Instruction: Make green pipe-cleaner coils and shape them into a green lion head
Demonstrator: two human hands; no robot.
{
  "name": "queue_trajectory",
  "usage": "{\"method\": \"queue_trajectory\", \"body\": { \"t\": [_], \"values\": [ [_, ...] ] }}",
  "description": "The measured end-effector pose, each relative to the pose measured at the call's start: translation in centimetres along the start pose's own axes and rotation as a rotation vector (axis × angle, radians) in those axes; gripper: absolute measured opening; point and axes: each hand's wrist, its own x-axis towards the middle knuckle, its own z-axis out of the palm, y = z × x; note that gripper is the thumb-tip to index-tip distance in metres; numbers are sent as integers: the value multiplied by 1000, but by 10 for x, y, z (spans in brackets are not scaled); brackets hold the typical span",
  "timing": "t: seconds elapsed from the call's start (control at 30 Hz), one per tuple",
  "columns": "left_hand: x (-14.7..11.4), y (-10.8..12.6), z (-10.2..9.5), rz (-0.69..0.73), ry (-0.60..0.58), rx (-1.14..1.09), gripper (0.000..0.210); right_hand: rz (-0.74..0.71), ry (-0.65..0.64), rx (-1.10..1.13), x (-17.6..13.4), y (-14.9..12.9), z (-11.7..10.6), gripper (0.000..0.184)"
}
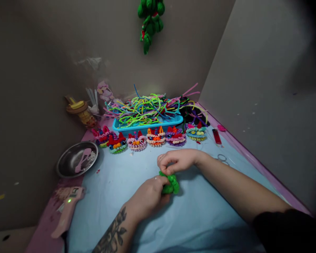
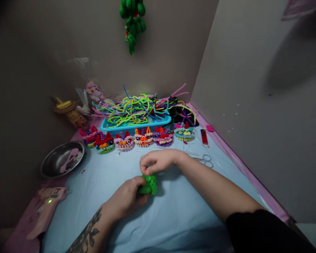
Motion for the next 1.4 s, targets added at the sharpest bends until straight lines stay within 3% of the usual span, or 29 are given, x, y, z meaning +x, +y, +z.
{"method": "queue_trajectory", "body": {
  "t": [0.13,0.27,0.43,0.57,0.67,0.77,0.9,1.0,1.27,1.4],
  "values": [
    [-4,-4,2,-58,138,-64,33,-67,212,170,-2,5,-3,44],
    [-1,-6,1,-205,280,-287,39,-21,503,196,-2,9,-3,45],
    [14,-5,-7,-417,704,-701,47,88,750,184,4,10,5,39],
    [16,-6,-17,-509,1022,-857,56,203,842,119,13,0,16,30],
    [14,-1,-23,-513,1171,-1066,60,222,859,34,20,-14,27,25],
    [11,9,-30,-546,1300,-1277,48,202,911,-59,28,-31,40,23],
    [0,21,-35,-531,1351,-1375,33,148,973,-225,43,-48,62,23],
    [-12,28,-32,-472,1358,-1374,35,147,979,-290,57,-51,80,24],
    [-35,44,-12,-443,1442,-1185,49,197,1004,-145,76,-43,119,12],
    [-41,48,-11,-455,1437,-1245,47,208,1003,-35,79,-47,127,11]
  ]
}}
